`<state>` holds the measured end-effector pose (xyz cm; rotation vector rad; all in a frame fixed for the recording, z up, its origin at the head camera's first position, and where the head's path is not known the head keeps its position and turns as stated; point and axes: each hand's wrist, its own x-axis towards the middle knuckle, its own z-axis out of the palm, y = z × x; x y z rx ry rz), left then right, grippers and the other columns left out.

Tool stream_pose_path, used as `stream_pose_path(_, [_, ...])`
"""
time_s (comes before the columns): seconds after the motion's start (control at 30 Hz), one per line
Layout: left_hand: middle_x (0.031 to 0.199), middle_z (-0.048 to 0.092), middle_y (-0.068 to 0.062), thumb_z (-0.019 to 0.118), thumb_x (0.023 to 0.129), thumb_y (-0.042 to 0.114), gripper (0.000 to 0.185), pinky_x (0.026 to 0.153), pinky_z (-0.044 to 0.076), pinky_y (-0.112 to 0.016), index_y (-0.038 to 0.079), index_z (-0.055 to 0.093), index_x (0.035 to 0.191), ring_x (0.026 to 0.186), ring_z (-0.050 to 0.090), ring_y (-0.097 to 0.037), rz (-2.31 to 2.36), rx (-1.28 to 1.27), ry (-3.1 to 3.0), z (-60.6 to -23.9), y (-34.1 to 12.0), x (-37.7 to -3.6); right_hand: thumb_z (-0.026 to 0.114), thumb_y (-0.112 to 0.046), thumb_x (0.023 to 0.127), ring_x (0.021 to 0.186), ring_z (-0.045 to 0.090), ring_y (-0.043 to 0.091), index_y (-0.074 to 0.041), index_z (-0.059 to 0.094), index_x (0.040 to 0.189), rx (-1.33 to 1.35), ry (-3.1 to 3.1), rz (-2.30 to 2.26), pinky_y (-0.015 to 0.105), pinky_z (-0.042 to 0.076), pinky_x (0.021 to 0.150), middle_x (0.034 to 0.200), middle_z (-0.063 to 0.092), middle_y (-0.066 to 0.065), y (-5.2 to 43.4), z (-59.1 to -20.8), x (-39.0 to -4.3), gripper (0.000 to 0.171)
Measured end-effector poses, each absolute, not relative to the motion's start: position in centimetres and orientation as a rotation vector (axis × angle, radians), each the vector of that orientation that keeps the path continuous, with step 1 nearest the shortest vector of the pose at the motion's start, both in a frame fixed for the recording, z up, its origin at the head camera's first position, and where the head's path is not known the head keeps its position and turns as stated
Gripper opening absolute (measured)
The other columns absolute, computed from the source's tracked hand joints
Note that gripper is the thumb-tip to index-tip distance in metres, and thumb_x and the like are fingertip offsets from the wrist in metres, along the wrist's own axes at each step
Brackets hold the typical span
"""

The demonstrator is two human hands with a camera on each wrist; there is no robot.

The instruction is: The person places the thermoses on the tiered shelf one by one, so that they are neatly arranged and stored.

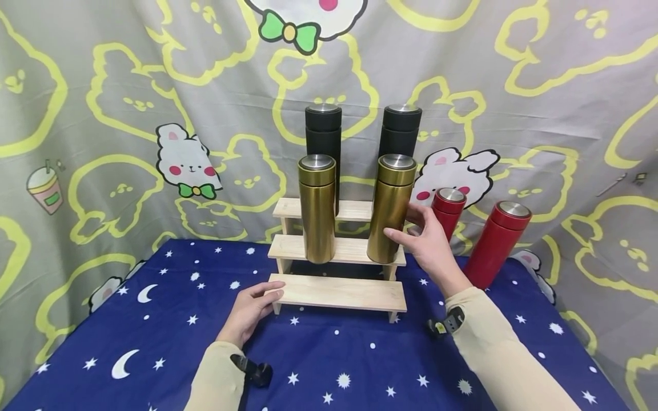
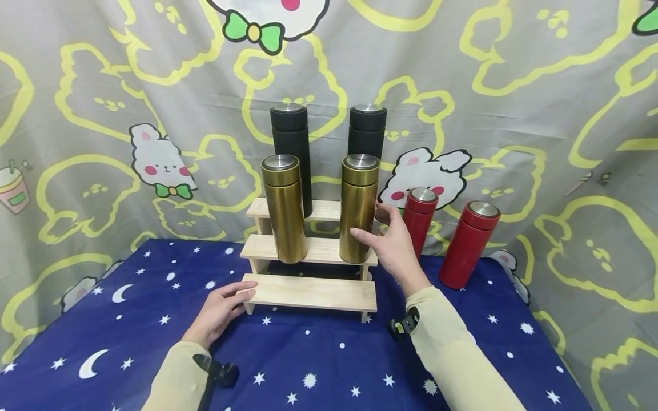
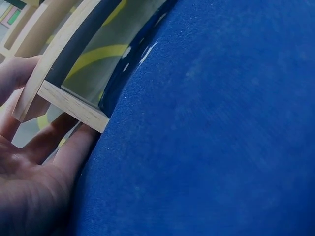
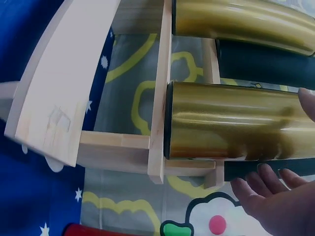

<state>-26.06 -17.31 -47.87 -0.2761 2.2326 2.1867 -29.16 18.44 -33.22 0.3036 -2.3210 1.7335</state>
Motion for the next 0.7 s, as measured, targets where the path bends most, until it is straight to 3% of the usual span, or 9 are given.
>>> stream_pose_path(0.7, [0.136,0.054,-0.016,0.078,0.085,0.017,0.036,0.093,0.050,-0.042,0.001,0.071,0.116,0.107,0.061,-0.022,2.185,-0.249,2.228,-47.8,-17.5,-25.9,0.077,-0.028,0.087,0.134,0.038,0.034,-0.004,0.036,0.146,0.193,-2.359,1.614,0.054,0.036,0.106,0.144,0.044,0.016,21.0,-34.3,-26.1,0.075])
